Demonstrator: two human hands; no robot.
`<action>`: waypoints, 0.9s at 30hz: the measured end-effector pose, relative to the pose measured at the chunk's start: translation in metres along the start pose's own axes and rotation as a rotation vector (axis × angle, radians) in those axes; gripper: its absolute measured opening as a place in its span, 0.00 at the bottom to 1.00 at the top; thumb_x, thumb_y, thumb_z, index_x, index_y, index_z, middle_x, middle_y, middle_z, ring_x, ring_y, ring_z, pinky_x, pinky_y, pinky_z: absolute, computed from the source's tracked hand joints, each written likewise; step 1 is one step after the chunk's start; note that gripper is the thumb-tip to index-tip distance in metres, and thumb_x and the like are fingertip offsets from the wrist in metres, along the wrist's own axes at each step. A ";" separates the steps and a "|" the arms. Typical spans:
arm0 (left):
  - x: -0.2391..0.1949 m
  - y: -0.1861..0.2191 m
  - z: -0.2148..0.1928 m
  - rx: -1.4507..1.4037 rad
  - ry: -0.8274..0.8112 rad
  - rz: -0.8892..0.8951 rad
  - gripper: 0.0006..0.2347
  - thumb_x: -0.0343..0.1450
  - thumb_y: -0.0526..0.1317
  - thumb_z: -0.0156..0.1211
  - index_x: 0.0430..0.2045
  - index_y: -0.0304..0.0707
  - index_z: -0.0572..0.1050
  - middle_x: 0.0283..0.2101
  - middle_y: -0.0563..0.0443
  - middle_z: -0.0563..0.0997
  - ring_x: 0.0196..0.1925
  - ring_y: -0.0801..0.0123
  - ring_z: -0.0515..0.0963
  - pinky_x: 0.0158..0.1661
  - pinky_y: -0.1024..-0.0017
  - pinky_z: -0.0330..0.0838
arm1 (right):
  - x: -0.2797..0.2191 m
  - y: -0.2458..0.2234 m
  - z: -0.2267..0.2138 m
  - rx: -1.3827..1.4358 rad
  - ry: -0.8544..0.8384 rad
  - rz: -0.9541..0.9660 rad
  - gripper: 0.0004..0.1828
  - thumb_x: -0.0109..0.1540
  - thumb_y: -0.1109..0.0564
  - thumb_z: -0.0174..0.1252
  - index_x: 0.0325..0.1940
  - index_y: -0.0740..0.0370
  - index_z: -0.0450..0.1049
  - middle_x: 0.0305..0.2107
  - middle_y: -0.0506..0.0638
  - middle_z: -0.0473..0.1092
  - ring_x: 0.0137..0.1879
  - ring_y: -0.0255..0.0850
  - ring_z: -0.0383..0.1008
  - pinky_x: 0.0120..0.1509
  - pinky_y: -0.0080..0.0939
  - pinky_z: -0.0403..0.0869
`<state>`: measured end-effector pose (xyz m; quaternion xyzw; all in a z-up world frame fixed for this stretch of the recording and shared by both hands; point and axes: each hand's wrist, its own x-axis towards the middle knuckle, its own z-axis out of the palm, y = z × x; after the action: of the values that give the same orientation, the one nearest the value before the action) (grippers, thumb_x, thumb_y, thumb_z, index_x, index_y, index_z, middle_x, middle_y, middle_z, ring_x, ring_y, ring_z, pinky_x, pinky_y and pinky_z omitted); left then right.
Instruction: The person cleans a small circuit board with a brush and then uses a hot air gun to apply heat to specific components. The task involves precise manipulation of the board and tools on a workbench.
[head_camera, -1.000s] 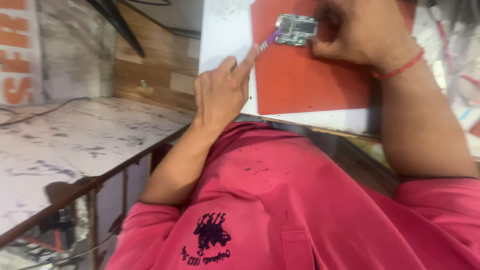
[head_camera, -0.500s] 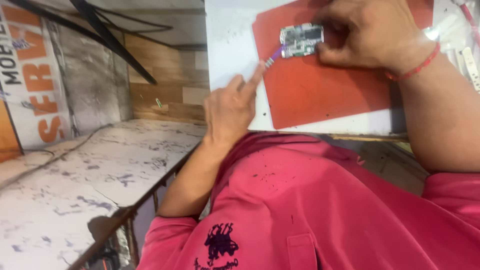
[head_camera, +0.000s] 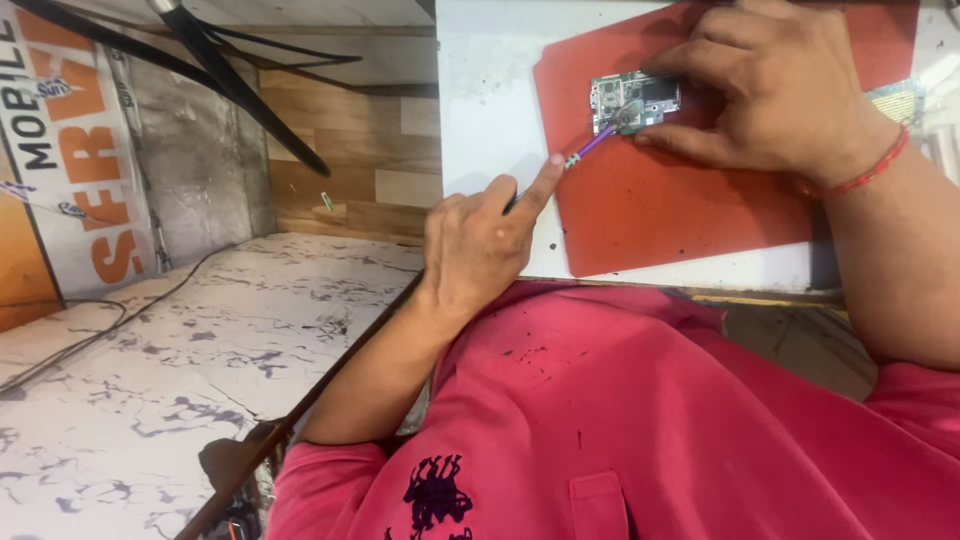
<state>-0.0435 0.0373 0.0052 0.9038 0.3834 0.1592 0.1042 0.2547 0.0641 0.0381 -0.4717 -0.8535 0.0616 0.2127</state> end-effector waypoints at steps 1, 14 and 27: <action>-0.001 0.001 0.002 0.027 0.008 -0.046 0.22 0.71 0.32 0.62 0.61 0.52 0.76 0.25 0.53 0.66 0.16 0.66 0.66 0.21 0.65 0.64 | -0.002 0.000 0.000 0.002 -0.017 0.026 0.24 0.52 0.41 0.77 0.44 0.56 0.82 0.31 0.48 0.72 0.36 0.45 0.73 0.38 0.44 0.71; -0.001 0.016 0.008 0.083 0.009 -0.083 0.21 0.71 0.34 0.66 0.60 0.53 0.76 0.26 0.51 0.66 0.17 0.62 0.66 0.21 0.63 0.63 | -0.023 0.013 0.016 0.058 0.012 0.040 0.22 0.61 0.42 0.74 0.49 0.57 0.79 0.34 0.46 0.75 0.36 0.41 0.76 0.42 0.41 0.73; -0.005 0.014 0.010 0.106 0.004 -0.056 0.24 0.71 0.30 0.63 0.63 0.53 0.75 0.24 0.52 0.66 0.18 0.64 0.68 0.22 0.63 0.64 | -0.017 0.005 0.016 0.088 -0.041 0.105 0.23 0.60 0.43 0.75 0.52 0.57 0.81 0.29 0.46 0.74 0.33 0.40 0.75 0.36 0.40 0.72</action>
<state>-0.0340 0.0230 -0.0007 0.8965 0.4168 0.1375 0.0599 0.2597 0.0549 0.0165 -0.5045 -0.8283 0.1199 0.2122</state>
